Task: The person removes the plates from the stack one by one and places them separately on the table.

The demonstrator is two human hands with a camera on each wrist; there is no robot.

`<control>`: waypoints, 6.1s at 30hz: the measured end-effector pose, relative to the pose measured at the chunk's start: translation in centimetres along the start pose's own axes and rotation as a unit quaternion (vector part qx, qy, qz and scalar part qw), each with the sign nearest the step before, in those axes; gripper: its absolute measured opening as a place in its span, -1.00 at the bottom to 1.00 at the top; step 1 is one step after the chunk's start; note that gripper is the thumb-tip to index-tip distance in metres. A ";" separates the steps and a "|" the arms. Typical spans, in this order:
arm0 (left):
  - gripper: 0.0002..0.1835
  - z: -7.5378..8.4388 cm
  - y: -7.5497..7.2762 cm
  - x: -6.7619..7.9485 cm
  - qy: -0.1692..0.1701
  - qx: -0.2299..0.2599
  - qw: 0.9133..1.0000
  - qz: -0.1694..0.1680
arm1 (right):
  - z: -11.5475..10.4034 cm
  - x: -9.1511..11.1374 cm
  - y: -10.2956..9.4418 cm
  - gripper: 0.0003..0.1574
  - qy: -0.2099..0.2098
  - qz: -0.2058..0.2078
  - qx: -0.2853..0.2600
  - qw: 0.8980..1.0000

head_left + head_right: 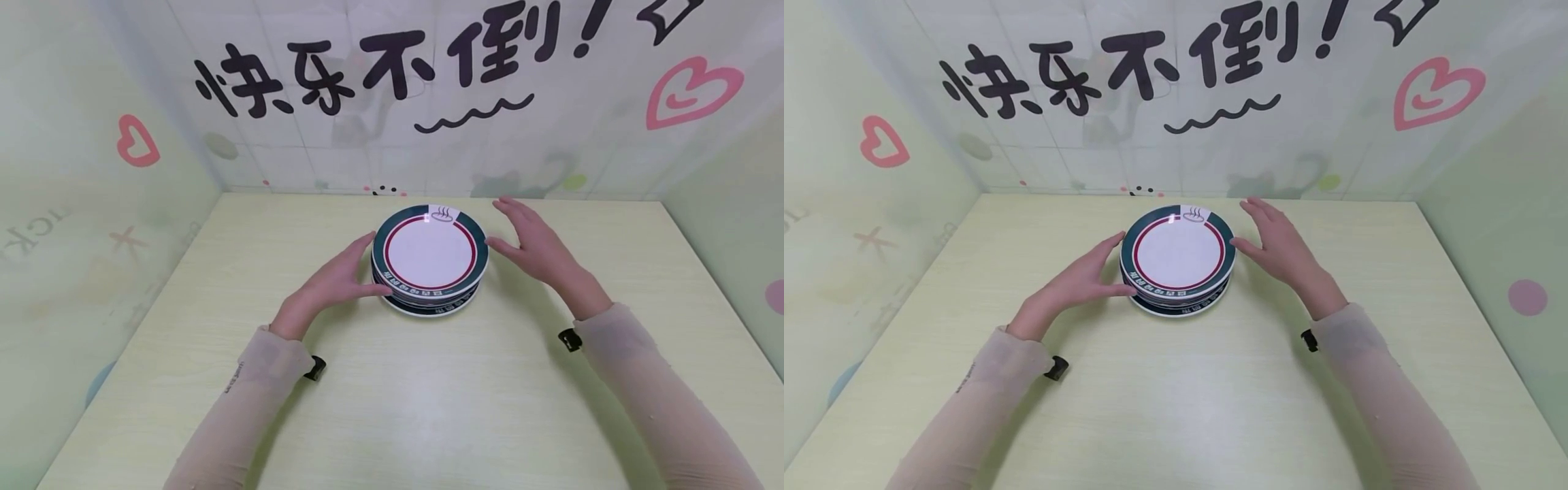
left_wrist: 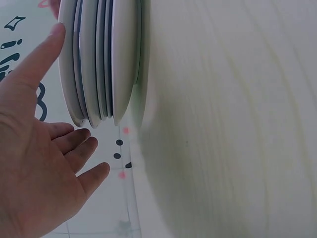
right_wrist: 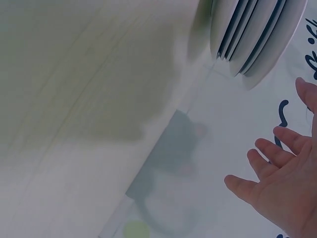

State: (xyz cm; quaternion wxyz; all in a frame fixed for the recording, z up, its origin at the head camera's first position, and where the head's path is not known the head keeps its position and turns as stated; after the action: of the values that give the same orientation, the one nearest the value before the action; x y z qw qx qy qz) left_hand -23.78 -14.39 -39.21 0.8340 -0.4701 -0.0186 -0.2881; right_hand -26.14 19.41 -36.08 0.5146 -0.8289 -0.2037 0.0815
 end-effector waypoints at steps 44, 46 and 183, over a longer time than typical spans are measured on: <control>0.17 0.0 0.9 -0.7 0.033 0.053 0.998 -0.025 | -1.2 -1.1 3.0 -0.03 0.006 -0.045 -0.005 0.999; 0.17 0.0 0.9 -0.7 0.032 0.054 0.998 -0.023 | -1.1 -1.1 3.1 -0.04 0.003 -0.047 -0.002 0.999; 0.20 -0.1 0.8 -0.5 -0.012 0.013 0.999 -0.028 | -0.1 -0.3 3.0 -0.34 0.137 -0.021 -0.387 0.911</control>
State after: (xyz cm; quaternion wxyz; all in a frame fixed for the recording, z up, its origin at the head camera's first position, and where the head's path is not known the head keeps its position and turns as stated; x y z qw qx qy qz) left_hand -23.84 -13.93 -40.01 0.8314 -0.4619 -0.0458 -0.3053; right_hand -25.62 18.01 -38.71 0.1775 -0.9618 -0.1640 -0.1286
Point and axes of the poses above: each hand's wrist, its own x-axis away from the middle knuckle, its own y-axis out of the palm, z = x × y, the point moved 3 cm from there along -x, towards the middle knuckle, and after that the axes turned 12 degrees about -z, right-handed, at the moved point
